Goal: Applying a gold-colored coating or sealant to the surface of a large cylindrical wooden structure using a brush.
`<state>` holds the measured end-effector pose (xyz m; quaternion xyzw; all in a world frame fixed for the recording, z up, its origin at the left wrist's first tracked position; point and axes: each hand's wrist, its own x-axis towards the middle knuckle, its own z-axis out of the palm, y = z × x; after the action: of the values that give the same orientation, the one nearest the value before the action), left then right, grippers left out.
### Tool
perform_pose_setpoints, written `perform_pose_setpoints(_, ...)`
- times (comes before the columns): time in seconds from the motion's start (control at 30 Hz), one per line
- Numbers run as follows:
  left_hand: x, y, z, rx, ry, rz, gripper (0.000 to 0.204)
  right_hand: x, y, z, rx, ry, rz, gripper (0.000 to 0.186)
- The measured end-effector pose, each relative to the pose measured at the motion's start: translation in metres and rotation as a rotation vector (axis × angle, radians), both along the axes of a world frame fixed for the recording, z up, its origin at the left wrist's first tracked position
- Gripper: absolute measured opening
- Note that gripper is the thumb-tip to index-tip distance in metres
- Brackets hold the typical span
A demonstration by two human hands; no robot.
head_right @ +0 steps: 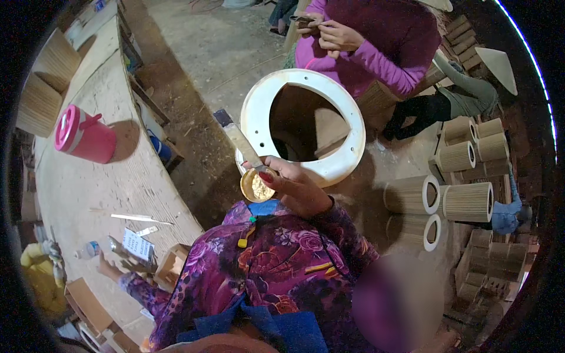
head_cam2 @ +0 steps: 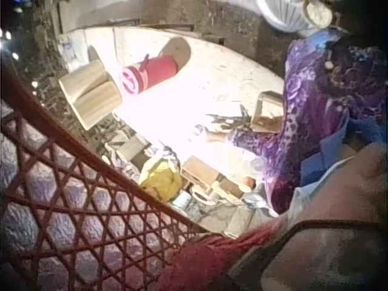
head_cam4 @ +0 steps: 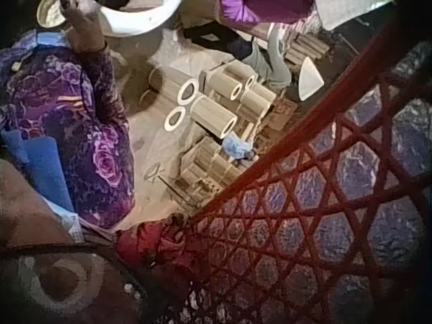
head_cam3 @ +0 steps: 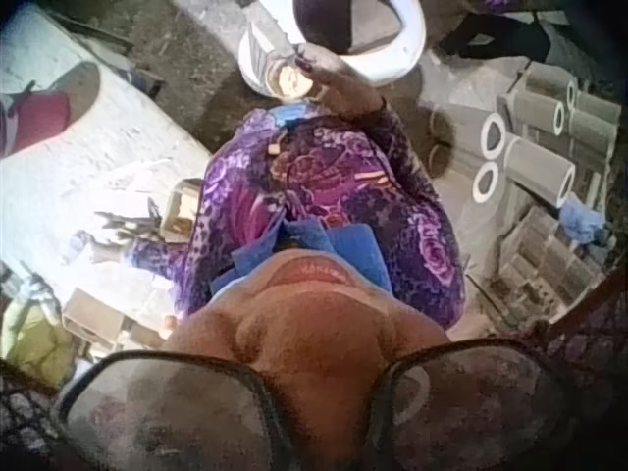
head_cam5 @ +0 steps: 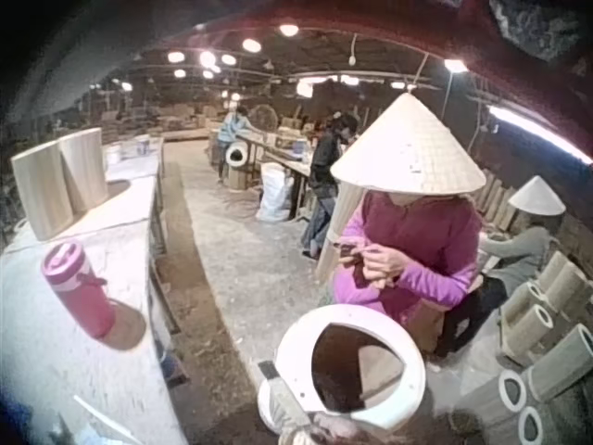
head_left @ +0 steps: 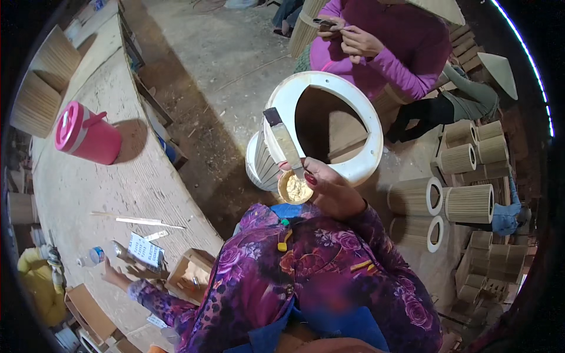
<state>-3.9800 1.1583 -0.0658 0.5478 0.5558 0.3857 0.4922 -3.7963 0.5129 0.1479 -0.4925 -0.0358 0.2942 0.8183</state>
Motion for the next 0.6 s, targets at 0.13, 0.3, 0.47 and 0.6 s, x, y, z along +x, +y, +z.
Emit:
perform_pose_setpoints(0.13,-0.007,-0.031,0.056,0.247,0.034,0.181,0.067,0.006,-0.011,-0.006,-0.075,-0.141,0.071,0.061)
perform_pose_setpoints(0.3,0.075,-0.127,0.165,0.321,-0.187,-0.514,0.05,0.018,-0.004,-0.003,-0.129,-0.153,0.219,0.056)
perform_pose_setpoints(0.47,0.161,-0.326,0.194,-0.087,-0.214,-1.306,0.055,0.02,-0.007,-0.011,-0.14,-0.229,0.312,0.065)
perform_pose_setpoints(0.6,0.172,-0.421,0.201,-0.32,-0.55,-1.712,0.064,0.022,-0.012,-0.037,-0.269,-0.494,0.277,0.083)
